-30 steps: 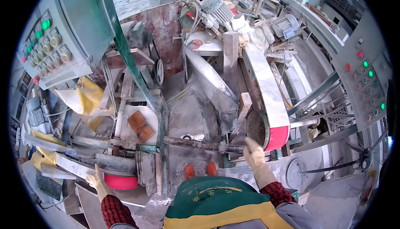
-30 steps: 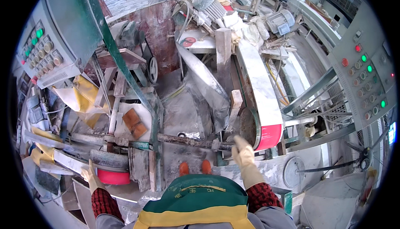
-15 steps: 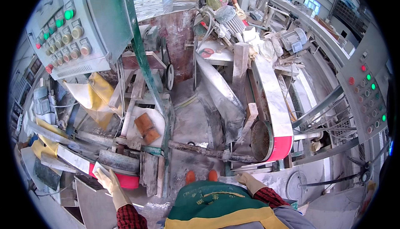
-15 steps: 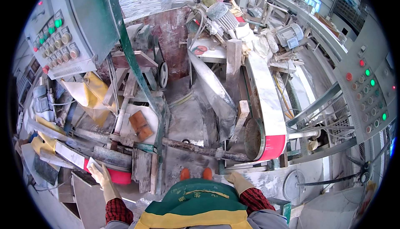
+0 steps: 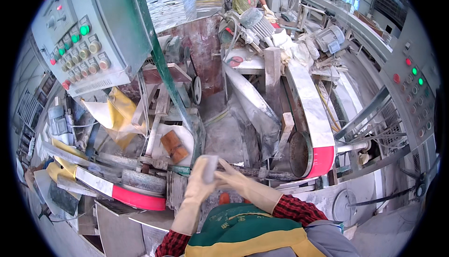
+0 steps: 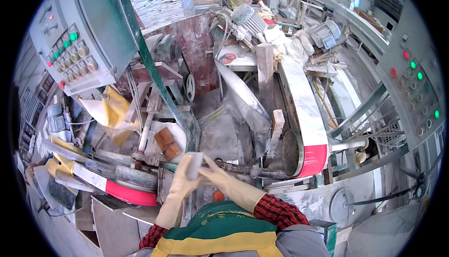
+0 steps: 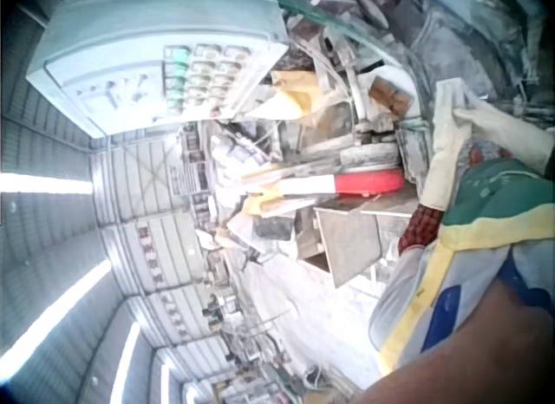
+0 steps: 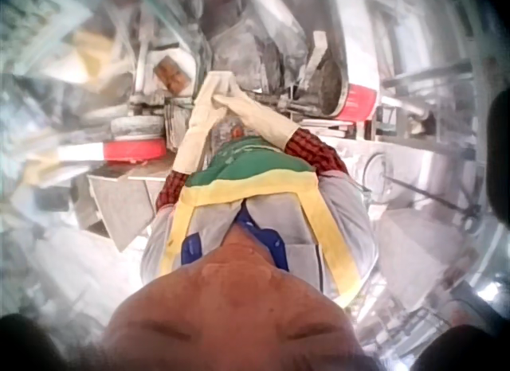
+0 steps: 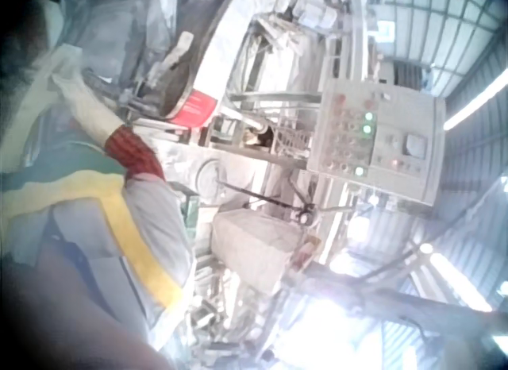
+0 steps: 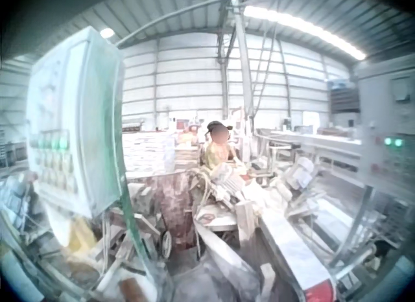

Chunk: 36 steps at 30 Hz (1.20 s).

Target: The person stands at a machine and repeatedly places small rectangular white blocks onto a conveyor belt. The blocks move through the machinery and are collected in a yellow bag. The person continues this repetitive action throughout the clip.

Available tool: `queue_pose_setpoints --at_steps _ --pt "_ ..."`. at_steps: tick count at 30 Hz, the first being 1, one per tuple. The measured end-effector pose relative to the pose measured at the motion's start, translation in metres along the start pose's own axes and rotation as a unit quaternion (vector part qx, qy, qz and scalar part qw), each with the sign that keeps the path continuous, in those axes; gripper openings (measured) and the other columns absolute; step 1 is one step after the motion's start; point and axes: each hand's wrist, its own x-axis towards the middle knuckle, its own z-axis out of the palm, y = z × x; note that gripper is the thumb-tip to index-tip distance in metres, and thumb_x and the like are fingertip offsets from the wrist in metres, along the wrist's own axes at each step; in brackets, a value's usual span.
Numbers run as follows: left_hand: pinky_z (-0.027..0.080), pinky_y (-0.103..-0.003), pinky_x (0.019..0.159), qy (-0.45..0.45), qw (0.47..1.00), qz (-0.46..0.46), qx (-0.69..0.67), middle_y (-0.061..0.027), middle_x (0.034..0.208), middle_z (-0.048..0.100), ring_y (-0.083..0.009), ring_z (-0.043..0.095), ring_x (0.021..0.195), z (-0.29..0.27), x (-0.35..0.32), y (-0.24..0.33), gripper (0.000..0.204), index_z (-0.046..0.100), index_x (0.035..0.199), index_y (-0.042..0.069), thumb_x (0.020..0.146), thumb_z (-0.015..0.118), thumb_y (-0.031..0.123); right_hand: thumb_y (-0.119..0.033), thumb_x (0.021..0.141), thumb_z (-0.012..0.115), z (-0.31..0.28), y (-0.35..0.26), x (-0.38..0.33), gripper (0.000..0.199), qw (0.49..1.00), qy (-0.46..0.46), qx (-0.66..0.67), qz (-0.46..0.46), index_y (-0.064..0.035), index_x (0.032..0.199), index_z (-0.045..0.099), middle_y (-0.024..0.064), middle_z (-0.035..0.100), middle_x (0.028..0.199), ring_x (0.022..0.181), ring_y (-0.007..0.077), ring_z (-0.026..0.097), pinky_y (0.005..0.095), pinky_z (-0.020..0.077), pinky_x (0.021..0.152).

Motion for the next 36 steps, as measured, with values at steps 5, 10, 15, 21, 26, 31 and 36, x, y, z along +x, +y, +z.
queue_pose_setpoints --at_steps 5,10,15,21,26,31,36 --pt "0.03 -0.037 0.108 -0.11 0.982 0.152 -0.023 -0.0209 0.14 0.037 -0.0309 0.035 0.131 0.013 0.018 -0.001 0.073 0.044 0.131 0.005 0.067 0.078 0.013 0.007 0.082 0.053 -0.033 0.009 0.018 0.072 0.963 0.069 0.066 -0.25 -0.009 0.145 0.022 0.0103 0.05 0.128 0.112 0.0198 0.051 0.0308 0.0422 0.093" --pt "0.036 -0.036 0.103 -0.012 0.985 0.088 0.15 -0.0164 0.13 0.048 -0.0302 0.046 0.121 -0.079 0.021 -0.077 0.059 0.05 0.125 0.007 0.071 0.074 0.011 0.01 0.08 0.054 -0.135 0.063 -0.017 0.058 0.92 0.283 0.158 -0.221 -0.0027 0.134 0.039 0.0092 0.056 0.121 0.106 0.0198 0.057 0.0306 0.0454 0.091" --pt "0.03 -0.041 0.105 0.082 0.887 -0.199 0.408 -0.0157 0.133 0.044 -0.0327 0.038 0.126 -0.196 -0.024 -0.164 0.056 0.045 0.128 0.01 0.079 0.066 0.028 0.013 0.075 0.05 -0.232 0.109 -0.09 0.076 0.832 0.444 0.074 -0.325 -0.006 0.143 0.022 0.0111 0.05 0.126 0.114 0.0233 0.051 0.0345 0.0436 0.094" --pt "0.02 -0.045 0.11 0.105 0.758 -0.329 0.553 -0.014 0.147 0.025 -0.0356 0.022 0.136 -0.193 -0.09 -0.201 0.069 0.024 0.142 0.017 0.086 0.054 0.043 0.009 0.074 0.053 -0.268 0.068 -0.13 0.094 0.712 0.631 0.115 -0.285 -0.03 0.146 0.008 0.0091 0.052 0.108 0.07 0.0169 0.052 0.0271 0.0446 0.05" --pt "0.021 -0.046 0.109 0.09 0.757 -0.322 0.561 -0.0138 0.147 0.026 -0.0361 0.023 0.135 -0.189 -0.085 -0.201 0.067 0.024 0.142 0.017 0.087 0.053 0.043 0.011 0.077 0.053 -0.308 0.058 -0.126 0.087 0.667 0.611 0.259 -0.339 -0.0349 0.143 0.02 0.0064 0.052 0.101 0.074 0.0172 0.053 0.0338 0.0492 0.061" --pt "0.022 -0.046 0.109 0.085 0.754 -0.332 0.561 -0.0139 0.147 0.026 -0.0373 0.023 0.134 -0.188 -0.086 -0.202 0.068 0.025 0.142 0.018 0.086 0.054 0.044 0.012 0.078 0.053 -0.318 0.036 -0.114 0.082 0.657 0.618 0.298 -0.313 -0.0345 0.14 0.026 0.0054 0.053 0.103 0.078 0.0192 0.054 0.0377 0.0492 0.07" --pt "0.022 -0.046 0.109 0.088 0.756 -0.331 0.557 -0.0139 0.147 0.027 -0.0367 0.024 0.134 -0.185 -0.086 -0.203 0.07 0.026 0.142 0.018 0.084 0.057 0.043 0.013 0.077 0.052 -0.331 0.028 -0.108 0.085 0.651 0.614 0.34 -0.289 -0.0362 0.141 0.024 0.0054 0.052 0.104 0.077 0.0189 0.054 0.0351 0.0475 0.067"
